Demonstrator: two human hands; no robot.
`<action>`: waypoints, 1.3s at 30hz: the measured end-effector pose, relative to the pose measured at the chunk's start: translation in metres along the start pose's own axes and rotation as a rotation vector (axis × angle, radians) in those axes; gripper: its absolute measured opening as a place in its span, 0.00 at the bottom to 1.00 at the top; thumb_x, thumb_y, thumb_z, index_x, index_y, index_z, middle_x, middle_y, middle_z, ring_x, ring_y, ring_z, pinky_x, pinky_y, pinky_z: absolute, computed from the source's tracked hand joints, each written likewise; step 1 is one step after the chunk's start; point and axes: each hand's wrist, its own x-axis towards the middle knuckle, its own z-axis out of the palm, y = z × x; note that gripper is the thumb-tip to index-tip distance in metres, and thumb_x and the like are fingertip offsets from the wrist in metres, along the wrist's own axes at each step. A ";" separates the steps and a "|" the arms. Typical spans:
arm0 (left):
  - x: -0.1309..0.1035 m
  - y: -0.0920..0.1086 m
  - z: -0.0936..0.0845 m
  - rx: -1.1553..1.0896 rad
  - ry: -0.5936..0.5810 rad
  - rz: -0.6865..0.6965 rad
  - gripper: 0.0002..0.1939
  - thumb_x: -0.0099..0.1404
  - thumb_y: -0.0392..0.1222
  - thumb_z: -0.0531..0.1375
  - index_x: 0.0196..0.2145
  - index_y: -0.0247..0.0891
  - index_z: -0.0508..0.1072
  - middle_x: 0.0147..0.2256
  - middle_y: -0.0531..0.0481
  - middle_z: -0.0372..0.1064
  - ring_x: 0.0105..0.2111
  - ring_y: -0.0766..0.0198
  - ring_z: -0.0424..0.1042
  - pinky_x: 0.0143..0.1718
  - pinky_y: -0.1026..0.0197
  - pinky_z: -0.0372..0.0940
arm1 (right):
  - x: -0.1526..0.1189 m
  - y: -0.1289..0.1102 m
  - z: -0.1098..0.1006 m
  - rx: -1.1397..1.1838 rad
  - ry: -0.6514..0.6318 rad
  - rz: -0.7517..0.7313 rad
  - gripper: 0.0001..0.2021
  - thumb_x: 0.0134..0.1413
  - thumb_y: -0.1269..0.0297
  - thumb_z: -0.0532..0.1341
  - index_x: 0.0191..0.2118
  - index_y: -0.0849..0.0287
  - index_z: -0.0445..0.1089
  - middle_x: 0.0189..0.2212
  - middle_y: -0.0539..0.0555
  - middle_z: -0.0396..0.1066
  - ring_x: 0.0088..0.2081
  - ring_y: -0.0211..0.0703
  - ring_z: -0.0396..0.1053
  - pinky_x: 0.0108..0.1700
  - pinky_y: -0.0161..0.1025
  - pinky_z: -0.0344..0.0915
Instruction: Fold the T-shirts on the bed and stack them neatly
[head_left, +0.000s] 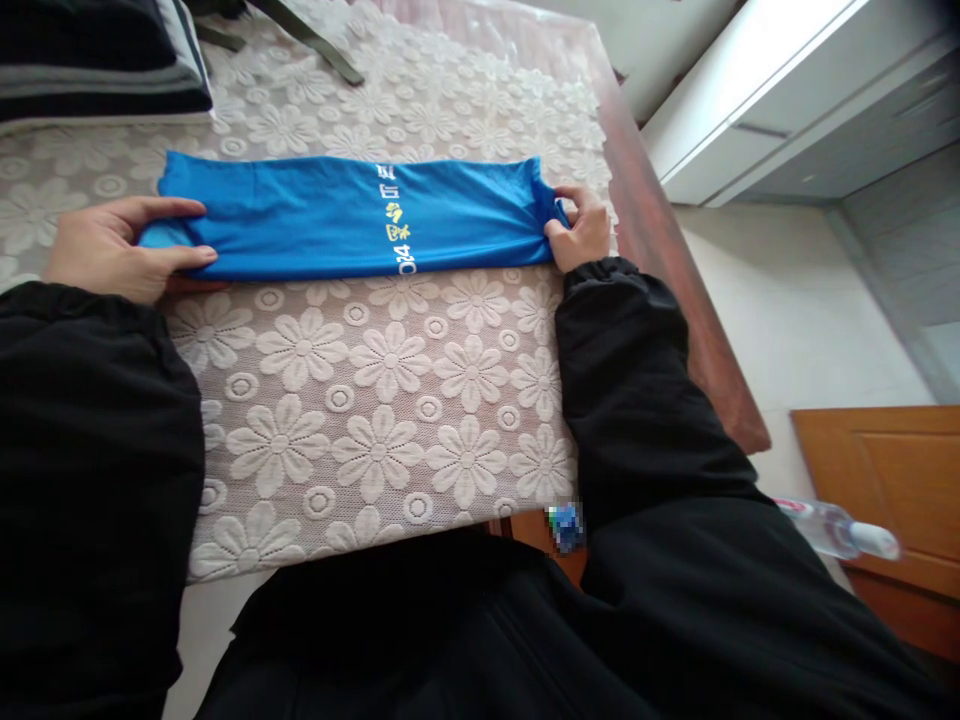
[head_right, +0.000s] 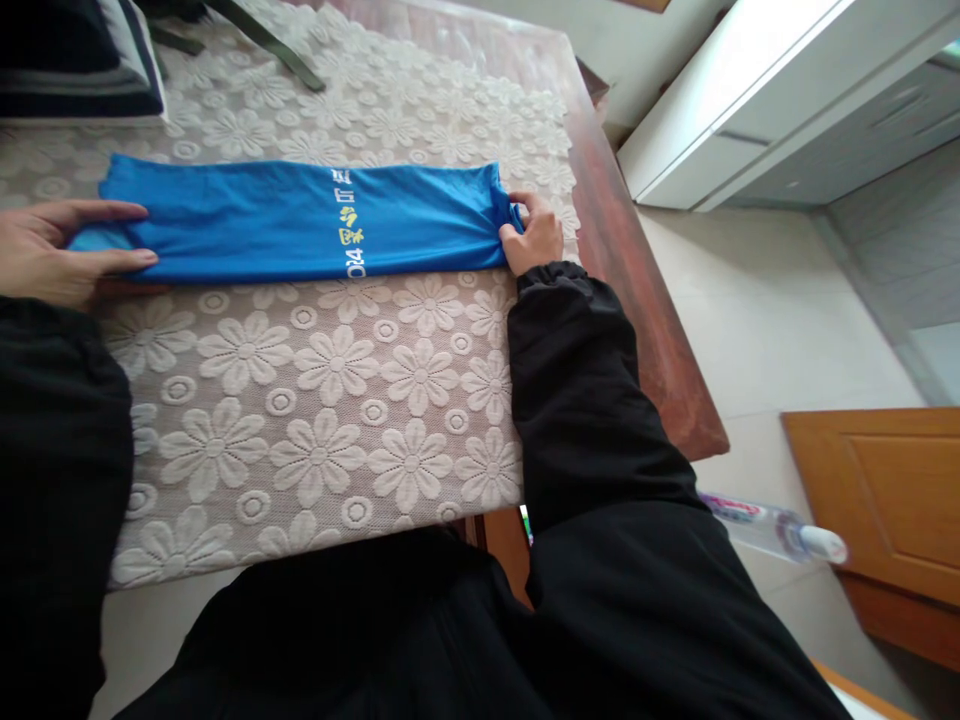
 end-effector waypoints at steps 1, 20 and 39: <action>0.003 -0.004 -0.001 -0.001 -0.006 0.005 0.44 0.49 0.48 0.85 0.62 0.34 0.82 0.45 0.46 0.77 0.41 0.58 0.82 0.53 0.34 0.83 | -0.001 -0.002 0.000 -0.016 0.025 0.022 0.21 0.62 0.57 0.62 0.59 0.49 0.74 0.35 0.54 0.76 0.42 0.61 0.79 0.48 0.57 0.78; 0.007 -0.016 0.003 0.258 0.138 0.277 0.36 0.54 0.44 0.77 0.60 0.35 0.82 0.65 0.42 0.75 0.69 0.35 0.70 0.67 0.29 0.74 | -0.010 -0.020 -0.008 -0.111 0.049 0.147 0.16 0.64 0.60 0.61 0.56 0.48 0.75 0.47 0.57 0.81 0.55 0.62 0.76 0.60 0.59 0.72; -0.011 0.001 0.003 0.461 0.094 0.299 0.34 0.55 0.45 0.69 0.61 0.42 0.84 0.59 0.44 0.82 0.54 0.44 0.81 0.64 0.42 0.75 | -0.008 -0.014 -0.010 -0.030 0.011 0.160 0.16 0.63 0.40 0.65 0.48 0.42 0.73 0.36 0.53 0.80 0.49 0.61 0.75 0.57 0.61 0.71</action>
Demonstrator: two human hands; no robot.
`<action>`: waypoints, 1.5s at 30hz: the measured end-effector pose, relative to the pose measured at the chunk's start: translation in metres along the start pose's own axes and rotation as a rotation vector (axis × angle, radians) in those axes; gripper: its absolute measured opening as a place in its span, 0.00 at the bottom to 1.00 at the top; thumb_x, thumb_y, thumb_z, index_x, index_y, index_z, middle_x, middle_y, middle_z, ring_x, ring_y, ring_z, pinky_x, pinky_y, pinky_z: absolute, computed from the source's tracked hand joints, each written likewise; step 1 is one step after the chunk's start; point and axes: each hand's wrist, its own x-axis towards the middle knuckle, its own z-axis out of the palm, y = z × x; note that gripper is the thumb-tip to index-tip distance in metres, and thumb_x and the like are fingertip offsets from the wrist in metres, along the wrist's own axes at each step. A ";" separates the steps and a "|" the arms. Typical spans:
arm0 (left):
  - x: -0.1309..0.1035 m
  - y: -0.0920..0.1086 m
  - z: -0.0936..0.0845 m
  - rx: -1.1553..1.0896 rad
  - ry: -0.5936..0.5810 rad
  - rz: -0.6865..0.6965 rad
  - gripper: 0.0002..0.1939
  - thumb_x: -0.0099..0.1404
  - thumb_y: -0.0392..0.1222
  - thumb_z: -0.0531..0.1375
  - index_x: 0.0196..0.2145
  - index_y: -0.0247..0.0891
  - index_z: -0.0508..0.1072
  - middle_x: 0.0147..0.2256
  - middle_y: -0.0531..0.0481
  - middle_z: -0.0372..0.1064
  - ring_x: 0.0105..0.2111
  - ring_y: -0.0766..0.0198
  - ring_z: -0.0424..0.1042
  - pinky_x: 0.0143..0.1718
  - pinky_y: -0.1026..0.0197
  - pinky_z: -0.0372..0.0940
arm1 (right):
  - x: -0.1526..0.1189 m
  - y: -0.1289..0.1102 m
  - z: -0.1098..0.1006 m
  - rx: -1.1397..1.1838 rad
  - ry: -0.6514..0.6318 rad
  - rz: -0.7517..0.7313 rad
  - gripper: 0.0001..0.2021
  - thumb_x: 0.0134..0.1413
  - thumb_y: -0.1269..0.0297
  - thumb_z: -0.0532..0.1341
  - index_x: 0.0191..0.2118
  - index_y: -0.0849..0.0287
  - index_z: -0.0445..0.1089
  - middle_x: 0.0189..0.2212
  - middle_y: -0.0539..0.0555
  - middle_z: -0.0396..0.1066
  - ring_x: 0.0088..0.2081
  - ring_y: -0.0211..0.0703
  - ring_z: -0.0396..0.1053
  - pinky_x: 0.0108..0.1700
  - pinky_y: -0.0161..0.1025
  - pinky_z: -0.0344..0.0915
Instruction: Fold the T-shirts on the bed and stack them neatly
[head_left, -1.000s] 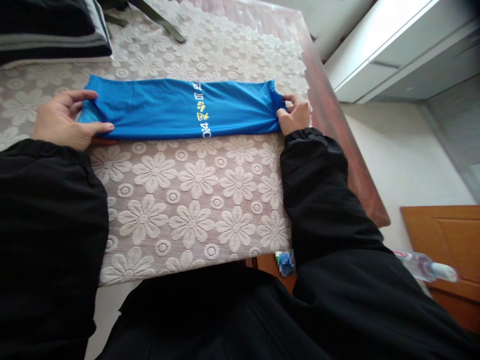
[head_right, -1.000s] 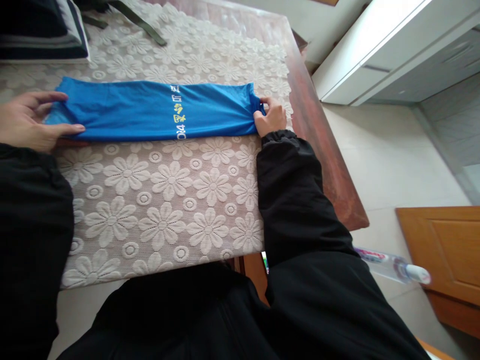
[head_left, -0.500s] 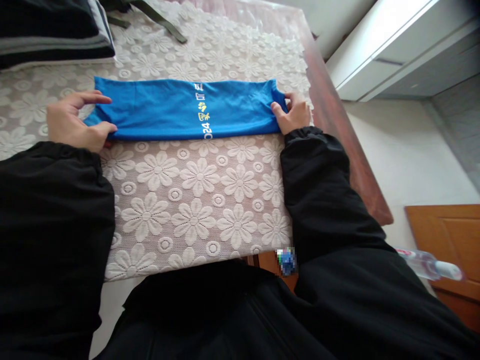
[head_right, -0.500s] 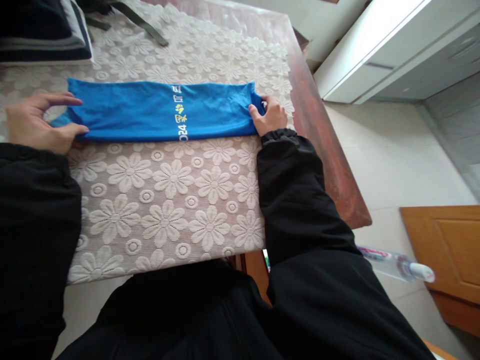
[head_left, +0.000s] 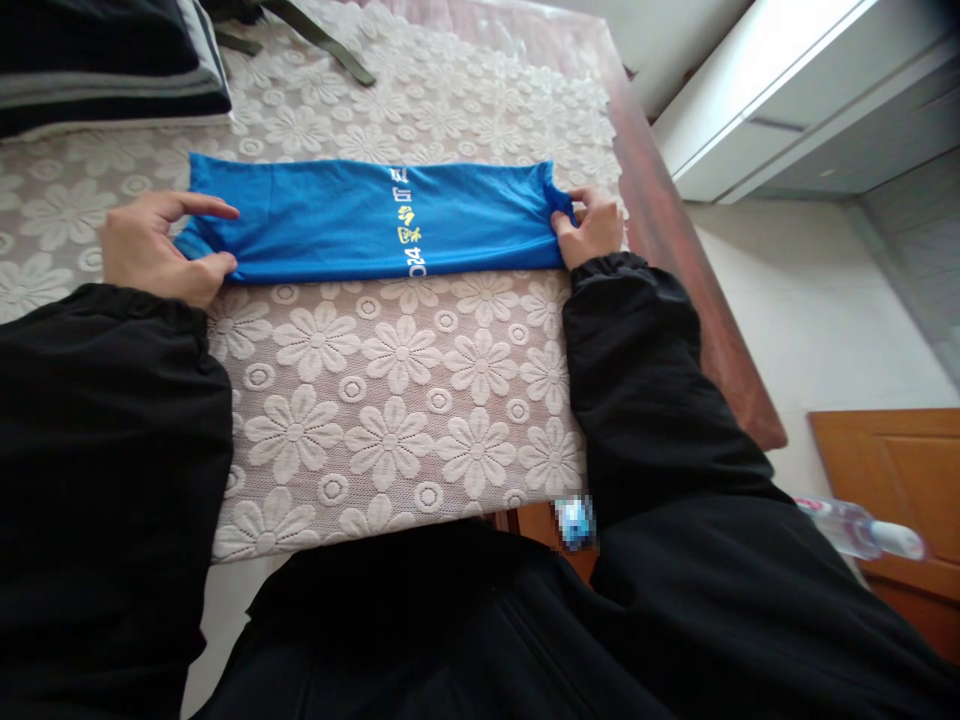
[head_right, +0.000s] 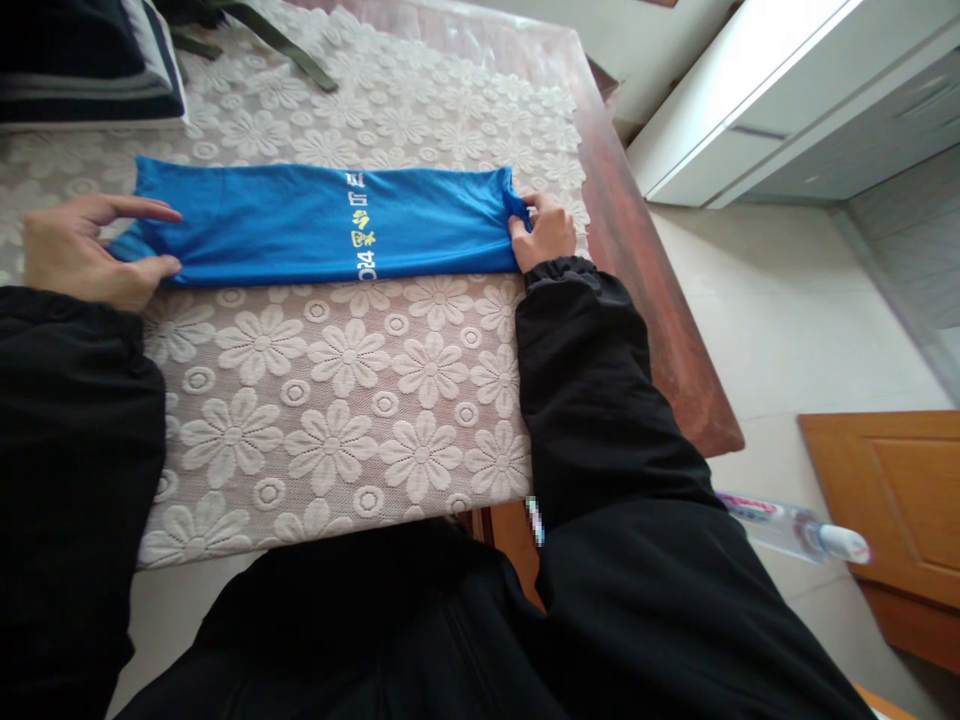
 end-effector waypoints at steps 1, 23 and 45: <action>0.000 0.000 0.000 -0.003 -0.003 -0.001 0.34 0.55 0.44 0.69 0.61 0.42 0.85 0.58 0.44 0.82 0.53 0.43 0.81 0.63 0.41 0.75 | 0.000 0.000 0.000 0.006 0.004 0.002 0.16 0.62 0.39 0.65 0.46 0.42 0.73 0.35 0.52 0.80 0.48 0.61 0.75 0.57 0.62 0.70; -0.004 0.007 0.001 -0.030 -0.001 0.047 0.32 0.54 0.42 0.66 0.57 0.41 0.86 0.61 0.48 0.80 0.55 0.44 0.80 0.67 0.44 0.72 | 0.007 0.014 0.004 -0.006 0.014 -0.025 0.17 0.58 0.38 0.63 0.49 0.35 0.76 0.41 0.50 0.83 0.50 0.63 0.77 0.58 0.65 0.73; 0.000 -0.003 0.003 -0.053 0.149 0.050 0.28 0.60 0.37 0.61 0.57 0.37 0.85 0.54 0.43 0.81 0.38 0.55 0.75 0.31 0.56 0.64 | 0.007 0.014 0.008 -0.054 0.012 -0.028 0.17 0.62 0.49 0.64 0.54 0.43 0.77 0.44 0.56 0.82 0.52 0.67 0.79 0.60 0.68 0.74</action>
